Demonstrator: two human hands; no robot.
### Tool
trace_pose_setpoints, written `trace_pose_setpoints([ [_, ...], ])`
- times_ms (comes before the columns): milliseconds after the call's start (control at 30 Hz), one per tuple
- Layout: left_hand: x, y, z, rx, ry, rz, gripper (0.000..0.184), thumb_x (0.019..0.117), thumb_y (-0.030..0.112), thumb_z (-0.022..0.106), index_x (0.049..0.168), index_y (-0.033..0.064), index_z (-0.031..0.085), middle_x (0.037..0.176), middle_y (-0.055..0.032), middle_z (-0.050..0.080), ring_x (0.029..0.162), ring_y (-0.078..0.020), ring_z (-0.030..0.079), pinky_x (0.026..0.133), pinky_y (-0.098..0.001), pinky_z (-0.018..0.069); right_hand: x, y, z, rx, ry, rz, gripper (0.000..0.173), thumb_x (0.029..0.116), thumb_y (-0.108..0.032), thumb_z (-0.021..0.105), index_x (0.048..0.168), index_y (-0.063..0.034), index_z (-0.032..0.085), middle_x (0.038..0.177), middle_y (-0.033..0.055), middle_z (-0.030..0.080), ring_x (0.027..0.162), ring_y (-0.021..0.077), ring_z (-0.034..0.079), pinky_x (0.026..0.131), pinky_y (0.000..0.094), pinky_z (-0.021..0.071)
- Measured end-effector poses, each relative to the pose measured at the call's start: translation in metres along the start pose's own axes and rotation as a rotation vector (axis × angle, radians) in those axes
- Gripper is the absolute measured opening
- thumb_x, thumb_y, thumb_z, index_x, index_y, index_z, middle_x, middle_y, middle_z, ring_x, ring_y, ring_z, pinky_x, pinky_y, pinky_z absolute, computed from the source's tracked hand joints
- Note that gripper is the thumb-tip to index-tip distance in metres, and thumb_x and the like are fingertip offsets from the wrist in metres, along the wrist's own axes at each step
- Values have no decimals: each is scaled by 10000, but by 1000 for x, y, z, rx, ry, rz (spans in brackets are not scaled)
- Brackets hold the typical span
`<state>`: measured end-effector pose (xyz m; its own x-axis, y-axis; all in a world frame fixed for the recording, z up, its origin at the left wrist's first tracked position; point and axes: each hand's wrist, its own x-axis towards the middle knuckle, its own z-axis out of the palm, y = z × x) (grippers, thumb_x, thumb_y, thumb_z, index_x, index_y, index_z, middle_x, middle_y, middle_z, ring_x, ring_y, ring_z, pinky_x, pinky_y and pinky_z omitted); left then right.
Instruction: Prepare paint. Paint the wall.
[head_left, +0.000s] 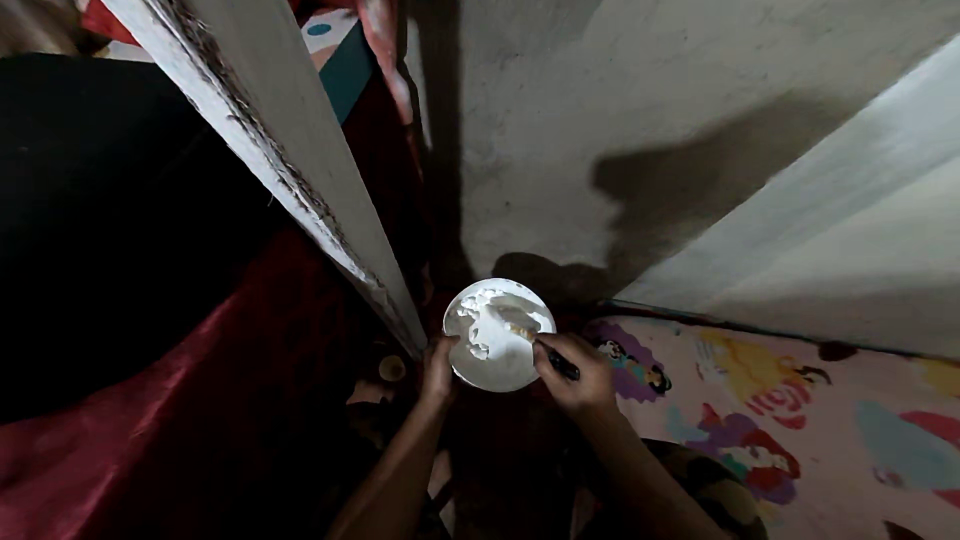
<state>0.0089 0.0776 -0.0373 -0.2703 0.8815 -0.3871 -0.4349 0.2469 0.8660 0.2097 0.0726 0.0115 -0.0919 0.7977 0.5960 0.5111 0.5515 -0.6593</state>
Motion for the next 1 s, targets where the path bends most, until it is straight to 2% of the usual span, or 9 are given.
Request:
trace_pose_setpoints([
  [133,1,-5,0,65,-44,38,381,1022,199,502,1341,-10,521,1140,-157,669,1008,-216,680,852,-399,591,10,11,11,-23,-22,47,243,942,-183,641,1017,5,776,879,135,741,761,151,700,717,259,586],
  [300,-2,-2,-1,65,-91,76,394,1075,229,442,1379,-12,506,1181,-148,671,1044,-193,680,894,-375,586,2,0,14,75,-200,-85,230,931,-182,647,1031,-19,775,825,110,705,720,141,662,686,250,568],
  [400,-2,1,-1,31,-76,88,386,1075,221,435,1370,-21,494,1167,-154,673,1033,-196,686,889,-376,590,-10,-10,2,103,-306,-120,223,934,-204,657,1048,-53,775,837,92,704,748,140,667,713,257,572],
  [500,-3,4,-2,18,-64,83,418,1074,234,425,1406,-16,471,1192,-158,664,1042,-193,683,893,-376,590,-14,-14,-9,173,-283,-130,191,931,-190,679,1037,-64,776,834,75,696,764,88,650,726,197,552],
  [600,-3,3,0,-22,-57,78,382,1072,221,424,1366,-12,497,1150,-152,676,1010,-194,692,868,-374,598,-6,-9,-17,199,-197,-101,210,949,-188,663,1055,-39,767,864,70,702,791,44,644,742,163,544],
  [733,-4,1,2,-36,-89,41,362,1081,225,414,1333,-12,521,1114,-150,687,991,-203,696,858,-385,597,6,2,-8,41,-115,-32,239,938,-183,653,1051,-12,777,860,114,709,758,104,656,713,202,552],
  [833,-4,2,2,7,-102,33,370,1081,230,422,1350,-10,508,1127,-147,685,995,-198,696,857,-375,599,4,5,0,23,-157,-39,245,940,-202,647,1042,-23,778,853,110,714,744,125,664,702,231,563],
  [1000,0,7,-3,-28,-70,47,400,1084,238,408,1388,-10,485,1169,-163,677,1034,-217,692,879,-399,597,-16,-20,0,32,-240,-132,237,928,-208,661,1049,-41,777,811,101,695,712,156,658,685,260,568],
])
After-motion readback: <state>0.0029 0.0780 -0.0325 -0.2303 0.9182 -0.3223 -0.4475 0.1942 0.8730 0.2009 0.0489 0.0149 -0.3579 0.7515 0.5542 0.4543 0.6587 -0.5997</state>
